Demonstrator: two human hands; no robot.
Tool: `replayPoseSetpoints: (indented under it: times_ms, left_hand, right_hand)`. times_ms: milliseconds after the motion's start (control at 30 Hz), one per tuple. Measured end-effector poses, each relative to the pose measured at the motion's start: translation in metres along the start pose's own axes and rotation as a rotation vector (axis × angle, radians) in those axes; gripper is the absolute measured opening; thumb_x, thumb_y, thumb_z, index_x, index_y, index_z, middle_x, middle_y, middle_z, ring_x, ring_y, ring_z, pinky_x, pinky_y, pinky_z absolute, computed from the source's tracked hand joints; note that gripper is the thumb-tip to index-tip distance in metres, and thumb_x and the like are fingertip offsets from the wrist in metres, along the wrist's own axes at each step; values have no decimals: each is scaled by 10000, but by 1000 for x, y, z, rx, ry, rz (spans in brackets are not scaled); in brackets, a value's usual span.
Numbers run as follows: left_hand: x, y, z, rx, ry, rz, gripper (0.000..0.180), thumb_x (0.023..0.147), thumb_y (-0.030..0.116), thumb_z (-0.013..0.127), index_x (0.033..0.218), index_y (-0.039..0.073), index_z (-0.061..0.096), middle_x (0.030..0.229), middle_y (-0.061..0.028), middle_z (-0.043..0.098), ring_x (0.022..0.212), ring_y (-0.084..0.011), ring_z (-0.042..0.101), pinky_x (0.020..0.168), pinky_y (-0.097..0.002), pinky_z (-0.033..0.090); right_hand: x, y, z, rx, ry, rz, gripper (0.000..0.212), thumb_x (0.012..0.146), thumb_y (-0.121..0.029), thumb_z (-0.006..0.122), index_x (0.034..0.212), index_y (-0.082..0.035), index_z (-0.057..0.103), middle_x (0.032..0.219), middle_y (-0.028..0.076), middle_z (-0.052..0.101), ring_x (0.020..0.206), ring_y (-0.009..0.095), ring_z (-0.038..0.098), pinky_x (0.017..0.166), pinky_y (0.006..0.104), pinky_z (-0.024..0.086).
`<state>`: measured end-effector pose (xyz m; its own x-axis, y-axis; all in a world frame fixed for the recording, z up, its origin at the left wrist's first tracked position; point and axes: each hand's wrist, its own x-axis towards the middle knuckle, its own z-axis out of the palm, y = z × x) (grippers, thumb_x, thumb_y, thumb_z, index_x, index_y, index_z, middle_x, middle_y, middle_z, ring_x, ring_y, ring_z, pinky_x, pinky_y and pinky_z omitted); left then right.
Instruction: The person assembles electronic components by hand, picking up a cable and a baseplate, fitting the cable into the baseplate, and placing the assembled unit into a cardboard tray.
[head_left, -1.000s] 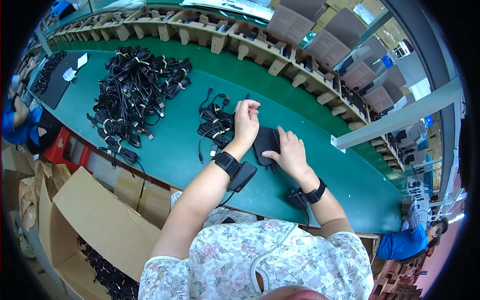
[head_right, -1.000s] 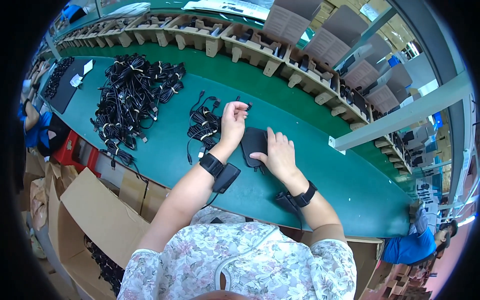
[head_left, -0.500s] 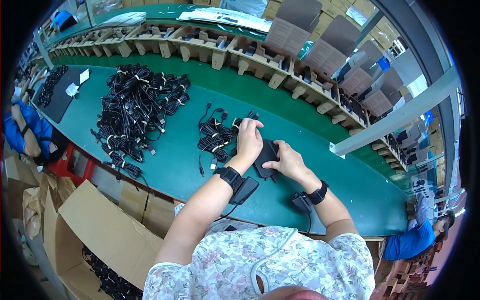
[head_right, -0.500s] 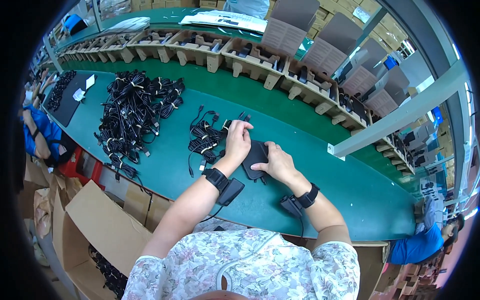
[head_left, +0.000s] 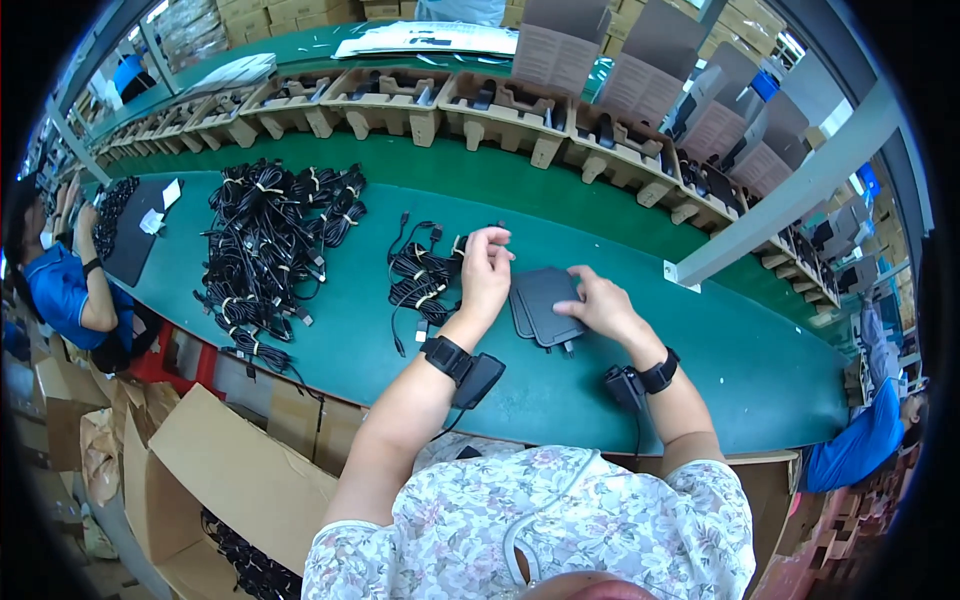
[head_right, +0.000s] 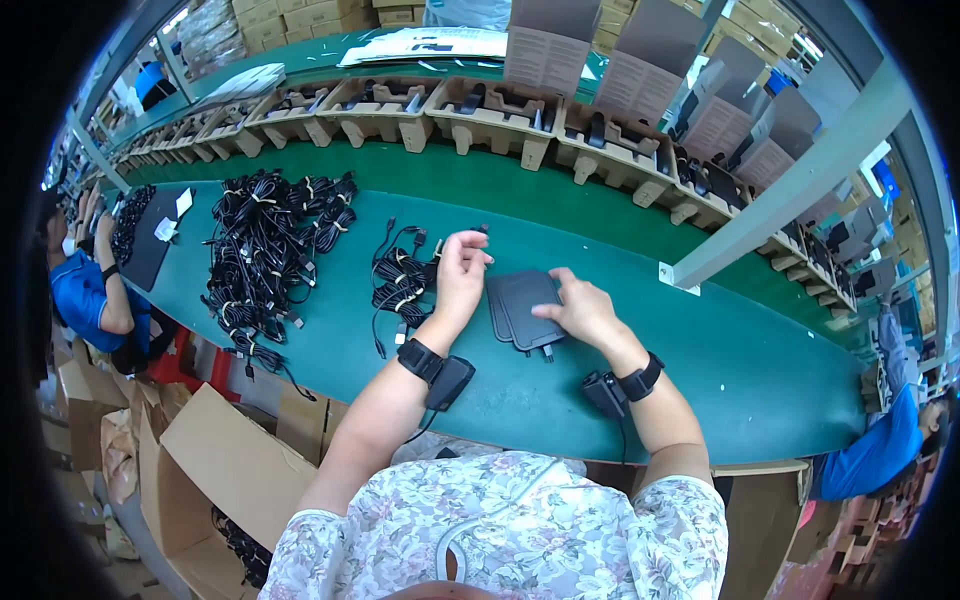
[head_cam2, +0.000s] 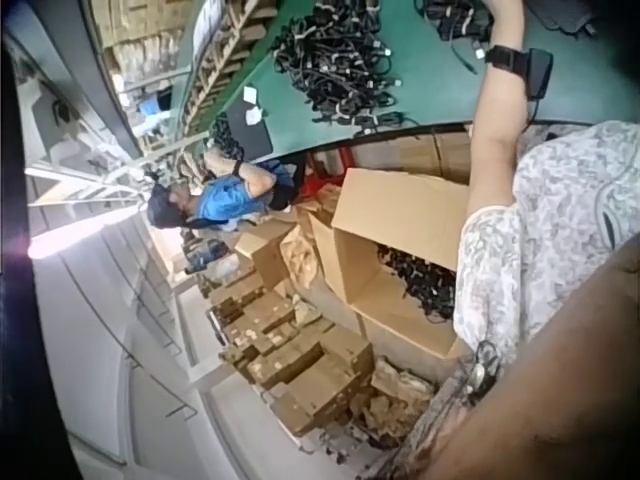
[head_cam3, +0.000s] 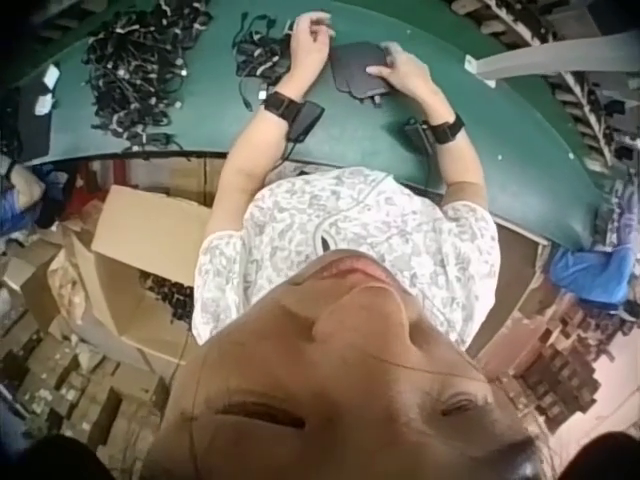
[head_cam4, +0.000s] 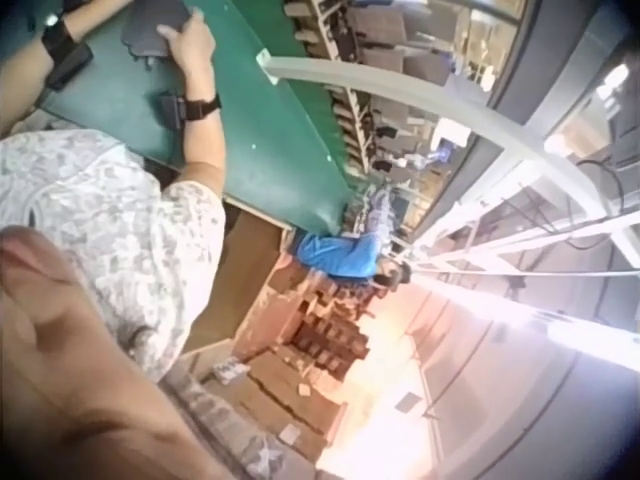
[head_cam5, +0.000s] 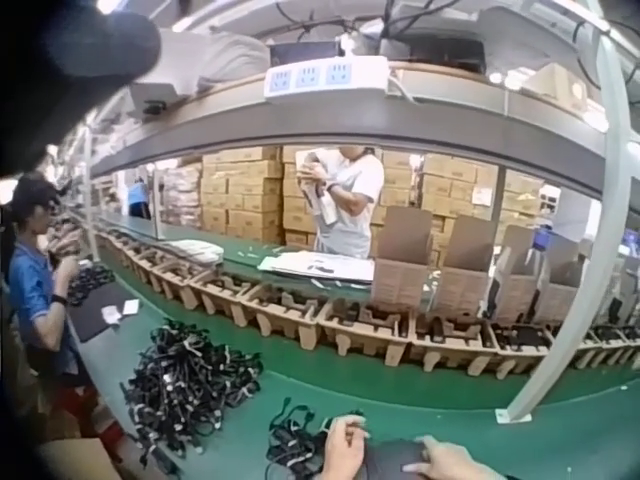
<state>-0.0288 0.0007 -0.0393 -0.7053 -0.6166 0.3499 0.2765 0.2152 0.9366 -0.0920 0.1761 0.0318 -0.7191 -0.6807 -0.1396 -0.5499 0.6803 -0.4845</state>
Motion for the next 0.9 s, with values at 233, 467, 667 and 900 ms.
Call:
replayPoseSetpoints:
  times_ms: [233, 467, 667, 900]
  left_hand:
    - [-13, 118, -8, -366, -179, 37, 406, 845, 7, 535, 1206, 25, 351, 1036, -95, 490, 813, -147, 564, 674, -247, 465]
    - [8, 250, -25, -47, -60, 875, 538, 811, 205, 603, 1282, 47, 395, 1234, -176, 462, 1061, -280, 527, 814, -338, 483]
    - [12, 237, -157, -110, -107, 909, 496, 814, 178, 591, 1257, 40, 415, 1223, -173, 473, 1063, -273, 527, 823, -331, 484]
    - [5, 271, -195, -118, -227, 1067, 449, 817, 148, 576, 1228, 31, 439, 1210, -170, 486, 1065, -266, 528, 833, -323, 485]
  right_hand:
    - [33, 50, -52, 387, 513, -203, 241, 803, -108, 651, 980, -8, 523, 723, -35, 486, 675, 63, 458, 591, 219, 388]
    - [152, 114, -163, 652, 1061, -223, 238, 817, -121, 639, 1005, -18, 537, 902, 56, 622, 832, 94, 549, 709, 227, 431]
    - [227, 148, -165, 305, 1013, 128, 345, 798, -227, 640, 1049, -14, 533, 968, 156, 625, 913, 238, 588, 783, 325, 446]
    - [233, 129, -139, -356, 730, 291, 362, 814, -316, 575, 1062, -52, 570, 1071, 197, 553, 1023, 344, 517, 844, 474, 414]
